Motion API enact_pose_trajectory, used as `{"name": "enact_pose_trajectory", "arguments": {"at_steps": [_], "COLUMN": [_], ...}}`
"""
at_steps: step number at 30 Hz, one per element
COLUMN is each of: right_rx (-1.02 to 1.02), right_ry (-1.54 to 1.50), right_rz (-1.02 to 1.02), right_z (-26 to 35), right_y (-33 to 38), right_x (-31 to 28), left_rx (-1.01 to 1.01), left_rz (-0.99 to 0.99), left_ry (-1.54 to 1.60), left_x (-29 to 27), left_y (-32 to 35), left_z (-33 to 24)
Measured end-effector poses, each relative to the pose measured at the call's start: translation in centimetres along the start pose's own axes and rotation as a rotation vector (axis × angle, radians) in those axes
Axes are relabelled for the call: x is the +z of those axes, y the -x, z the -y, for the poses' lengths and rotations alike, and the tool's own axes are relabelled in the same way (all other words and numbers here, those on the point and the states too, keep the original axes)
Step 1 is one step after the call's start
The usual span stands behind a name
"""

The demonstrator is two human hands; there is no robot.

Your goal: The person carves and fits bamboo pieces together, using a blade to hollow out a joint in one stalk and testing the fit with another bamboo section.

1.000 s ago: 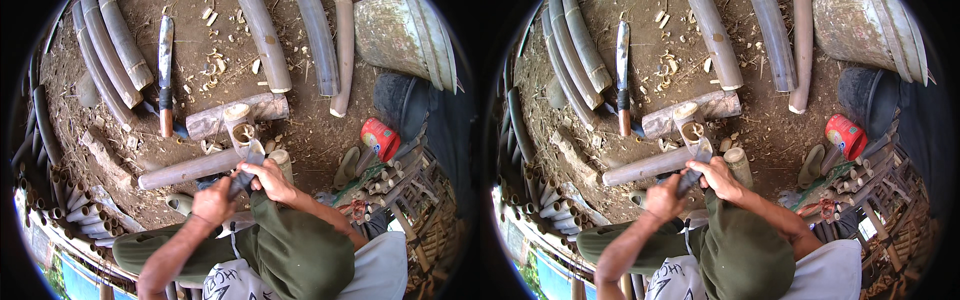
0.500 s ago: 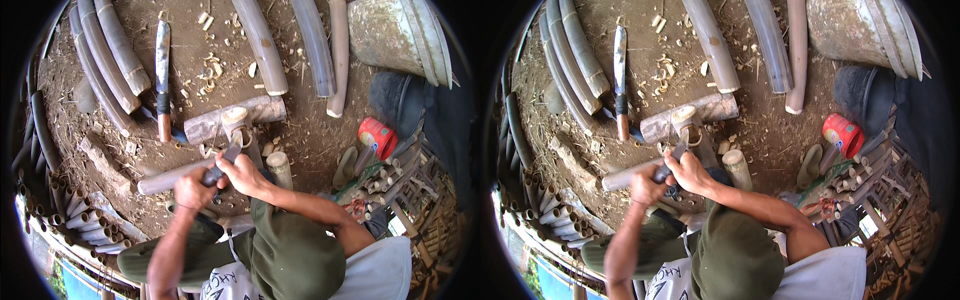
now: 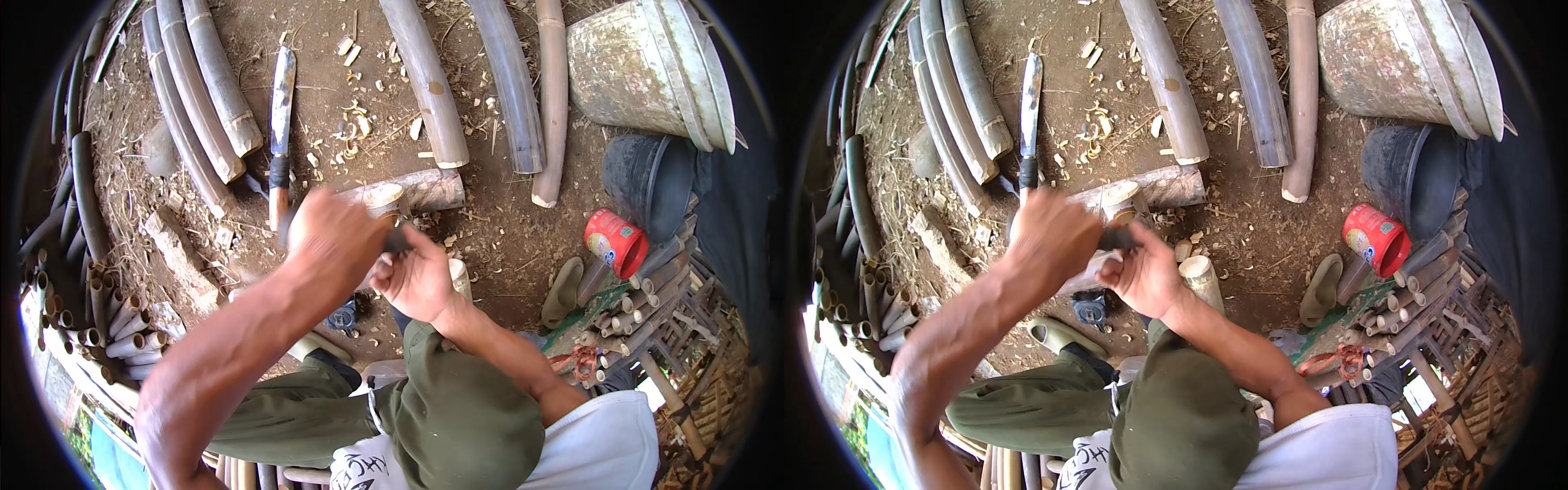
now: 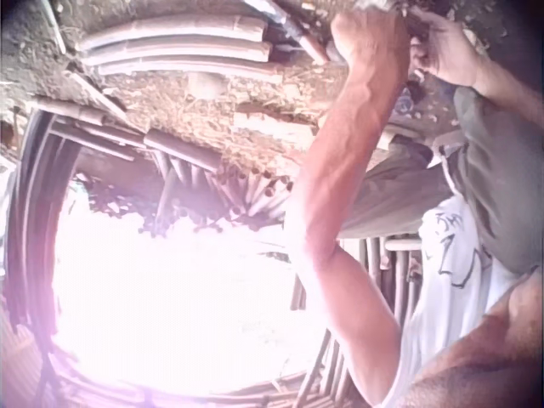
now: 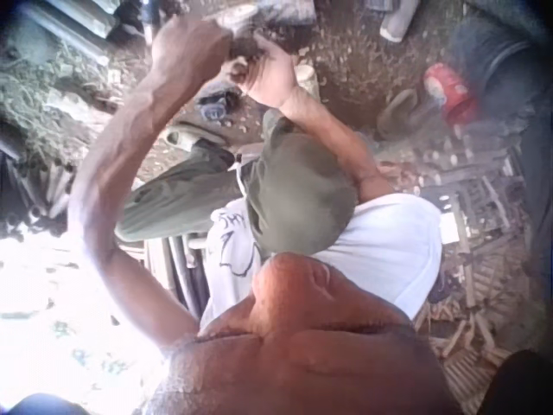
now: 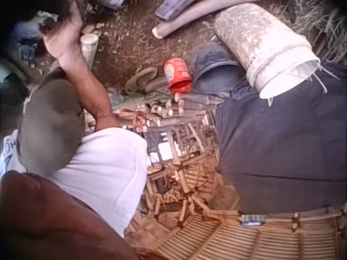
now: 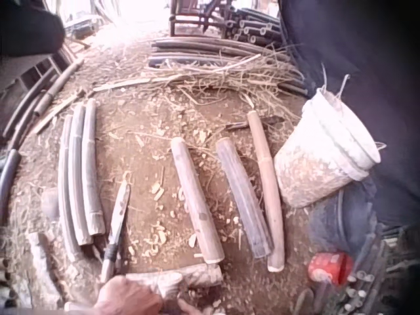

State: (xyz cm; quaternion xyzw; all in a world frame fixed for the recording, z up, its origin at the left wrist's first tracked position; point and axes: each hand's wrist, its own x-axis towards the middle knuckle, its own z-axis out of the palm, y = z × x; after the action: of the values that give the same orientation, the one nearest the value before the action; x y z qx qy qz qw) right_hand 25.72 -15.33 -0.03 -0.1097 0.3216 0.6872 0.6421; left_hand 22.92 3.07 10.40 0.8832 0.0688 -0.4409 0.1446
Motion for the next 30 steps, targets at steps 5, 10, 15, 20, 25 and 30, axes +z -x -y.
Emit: {"name": "enact_pose_trajectory", "arguments": {"at_steps": [5, 10, 15, 20, 25, 30], "right_rx": [0.033, -0.395, -0.057, 0.309, 0.351, 0.537], "right_ry": [0.77, 1.981, 2.182, 2.489, 2.902, 2.99], "right_rz": [-0.148, -0.129, -0.399, -0.211, 0.45, 0.641], "right_z": [-1.2, 4.0, 5.9, 9.1, 8.2, 6.7], "right_y": [4.3, 7.4, 6.3, 3.0, -2.0, -5.4], "right_x": [0.2, 1.7, 2.7, 7.4, 11.9, 12.2], "left_rx": [-0.128, 0.129, -0.239, -0.356, 0.287, 0.485], "left_rz": [0.294, 0.099, 0.009, -0.282, -0.392, -0.394], "left_ry": [0.797, 1.633, 2.058, 2.267, 3.31, 3.46], "left_x": [8.8, 11.2, 11.6, 11.1, 13.0, 13.6], "left_y": [4.3, 2.0, -5.4, -7.3, -6.4, -6.7], "left_z": [-3.0, -5.0, -8.7, -10.5, -10.4, -9.9]}}
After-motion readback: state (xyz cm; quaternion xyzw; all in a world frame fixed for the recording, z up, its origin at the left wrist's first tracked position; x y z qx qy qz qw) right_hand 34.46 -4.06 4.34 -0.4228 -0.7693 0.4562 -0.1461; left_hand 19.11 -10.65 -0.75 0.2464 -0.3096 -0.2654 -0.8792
